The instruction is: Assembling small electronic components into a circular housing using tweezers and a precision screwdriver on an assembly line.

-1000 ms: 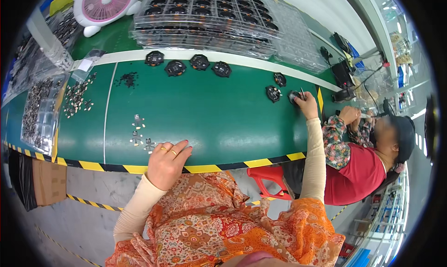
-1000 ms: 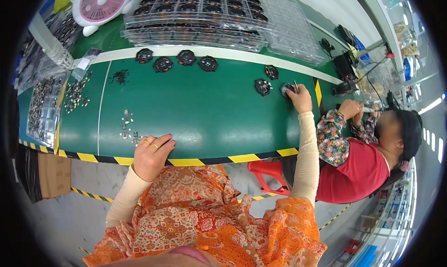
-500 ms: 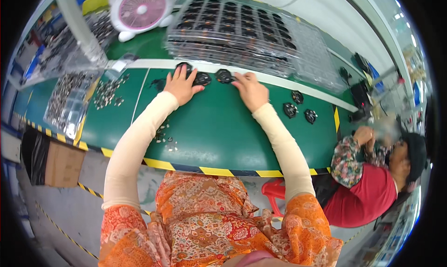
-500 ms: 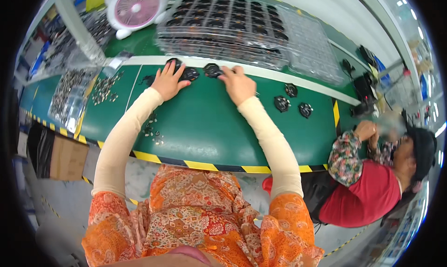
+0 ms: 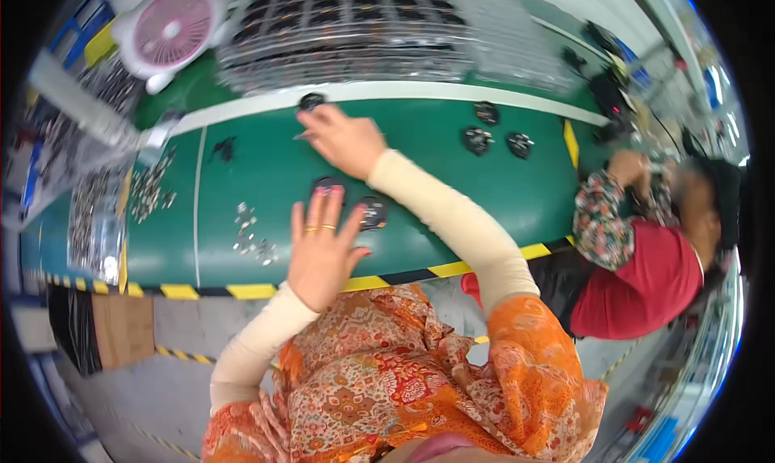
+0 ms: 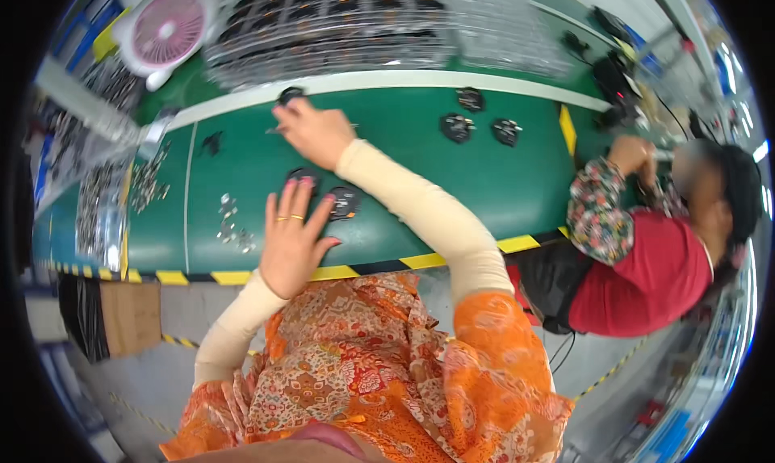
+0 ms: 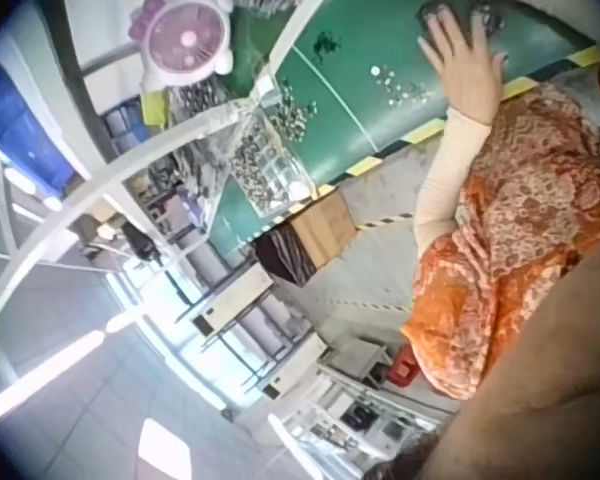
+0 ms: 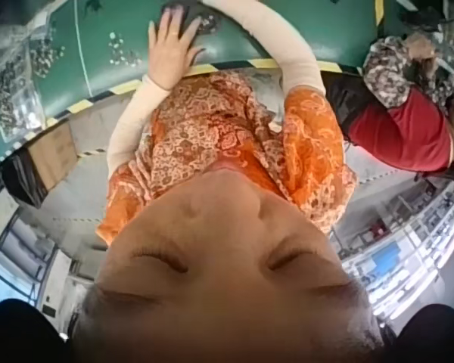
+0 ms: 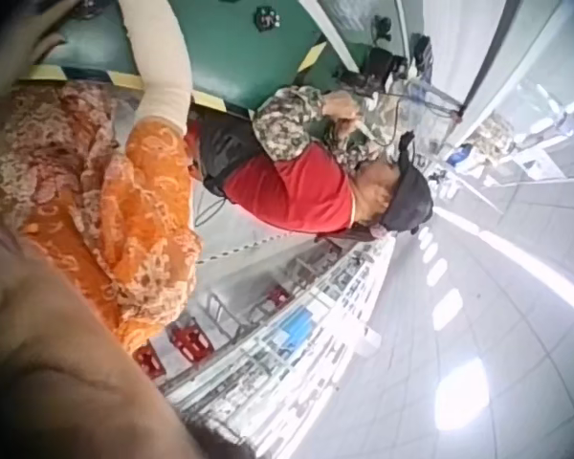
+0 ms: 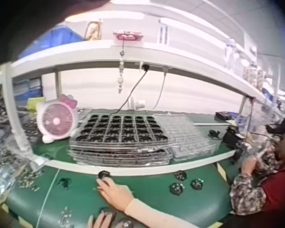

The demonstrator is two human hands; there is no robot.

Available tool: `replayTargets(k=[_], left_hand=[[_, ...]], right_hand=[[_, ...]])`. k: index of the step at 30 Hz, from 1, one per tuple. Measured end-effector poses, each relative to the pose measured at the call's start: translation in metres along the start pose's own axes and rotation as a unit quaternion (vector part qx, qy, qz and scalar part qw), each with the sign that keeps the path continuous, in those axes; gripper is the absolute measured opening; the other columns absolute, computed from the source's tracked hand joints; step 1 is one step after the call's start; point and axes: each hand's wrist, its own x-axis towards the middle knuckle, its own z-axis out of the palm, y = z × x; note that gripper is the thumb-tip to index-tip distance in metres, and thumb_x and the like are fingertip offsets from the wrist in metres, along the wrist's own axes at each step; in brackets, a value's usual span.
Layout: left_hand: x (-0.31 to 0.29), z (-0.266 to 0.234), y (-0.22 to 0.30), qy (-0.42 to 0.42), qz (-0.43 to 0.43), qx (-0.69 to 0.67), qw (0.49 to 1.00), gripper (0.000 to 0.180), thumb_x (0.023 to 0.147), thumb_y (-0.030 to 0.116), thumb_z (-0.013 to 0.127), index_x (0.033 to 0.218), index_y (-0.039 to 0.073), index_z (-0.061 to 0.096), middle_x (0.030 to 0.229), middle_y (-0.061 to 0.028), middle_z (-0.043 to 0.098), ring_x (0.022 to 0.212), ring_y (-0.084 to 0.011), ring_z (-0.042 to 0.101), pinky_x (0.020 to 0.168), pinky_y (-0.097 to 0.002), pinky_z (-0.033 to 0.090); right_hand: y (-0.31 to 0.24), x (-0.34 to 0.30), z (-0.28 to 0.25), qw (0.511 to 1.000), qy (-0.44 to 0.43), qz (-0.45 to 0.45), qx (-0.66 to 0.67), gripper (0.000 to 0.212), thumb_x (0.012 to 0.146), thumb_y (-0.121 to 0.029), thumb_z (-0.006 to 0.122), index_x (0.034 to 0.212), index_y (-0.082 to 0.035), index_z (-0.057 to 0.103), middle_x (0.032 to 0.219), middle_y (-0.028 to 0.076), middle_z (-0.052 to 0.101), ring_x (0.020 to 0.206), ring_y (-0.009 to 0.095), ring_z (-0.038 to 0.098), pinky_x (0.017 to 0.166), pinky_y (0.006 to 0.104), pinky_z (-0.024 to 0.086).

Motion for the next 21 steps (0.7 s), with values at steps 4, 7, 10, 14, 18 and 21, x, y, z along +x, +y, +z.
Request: replayTargets(k=[4,7,10,14,18,21], left_hand=[[-0.044,0.004,0.005,0.1,0.013,-0.151,0.983,0.032,0.076,0.019,0.077,0.104,0.007,0.065,0.109,-0.0128,0.058,0.107,-0.0331,0.057,0.098,-0.0493,0.044],[-0.072,-0.013,-0.005,0.168,-0.038,-0.073,0.982,0.022,0.076,0.011,0.075,0.096,0.008,0.065,0.095,-0.0077,0.056,0.091,-0.0275,0.057,0.085,-0.0421,0.047],[-0.086,-0.022,-0.026,0.184,-0.117,-0.025,0.976,0.021,0.078,0.009,0.074,0.098,0.009,0.067,0.097,-0.0061,0.059,0.092,-0.0259,0.058,0.082,-0.0402,0.045],[-0.09,-0.019,-0.038,0.18,-0.165,0.024,0.969,0.023,0.08,0.007,0.074,0.102,0.007,0.069,0.107,-0.0058,0.062,0.098,-0.0262,0.059,0.085,-0.04,0.045],[-0.095,-0.018,-0.041,0.169,-0.16,0.023,0.972,0.025,0.08,0.007,0.074,0.104,0.006,0.07,0.113,-0.0059,0.063,0.102,-0.026,0.059,0.087,-0.0404,0.045],[-0.096,-0.018,-0.043,0.172,-0.154,0.023,0.973,0.024,0.08,0.007,0.074,0.104,0.006,0.07,0.113,-0.0057,0.063,0.101,-0.0258,0.058,0.087,-0.0409,0.045]], right_hand=[[-0.024,-0.011,-0.046,0.966,0.11,-0.075,0.22,0.013,0.096,-0.009,0.06,0.095,-0.002,0.071,0.102,0.01,0.068,0.088,0.023,0.068,0.076,0.0316,0.054],[-0.039,-0.047,-0.08,0.959,0.026,-0.114,0.257,0.019,0.096,-0.005,0.053,0.093,0.003,0.07,0.096,0.014,0.069,0.086,0.026,0.066,0.074,0.0327,0.052],[-0.044,-0.075,-0.073,0.944,-0.061,-0.122,0.3,0.014,0.085,-0.003,0.069,0.098,0.001,0.071,0.104,0.016,0.069,0.086,0.028,0.068,0.073,0.034,0.055],[-0.058,-0.092,-0.049,0.928,-0.104,-0.253,0.252,0.037,0.077,-0.011,0.077,0.111,0.0,0.066,0.116,0.015,0.065,0.095,0.029,0.069,0.077,0.037,0.059],[-0.063,-0.088,-0.038,0.907,-0.164,-0.344,0.178,0.037,0.083,-0.009,0.063,0.118,0.004,0.062,0.125,0.018,0.061,0.109,0.031,0.065,0.083,0.036,0.059],[-0.064,-0.083,-0.029,0.903,-0.146,-0.373,0.156,0.039,0.081,-0.008,0.063,0.117,0.005,0.062,0.124,0.018,0.061,0.109,0.03,0.065,0.084,0.0353,0.058]])
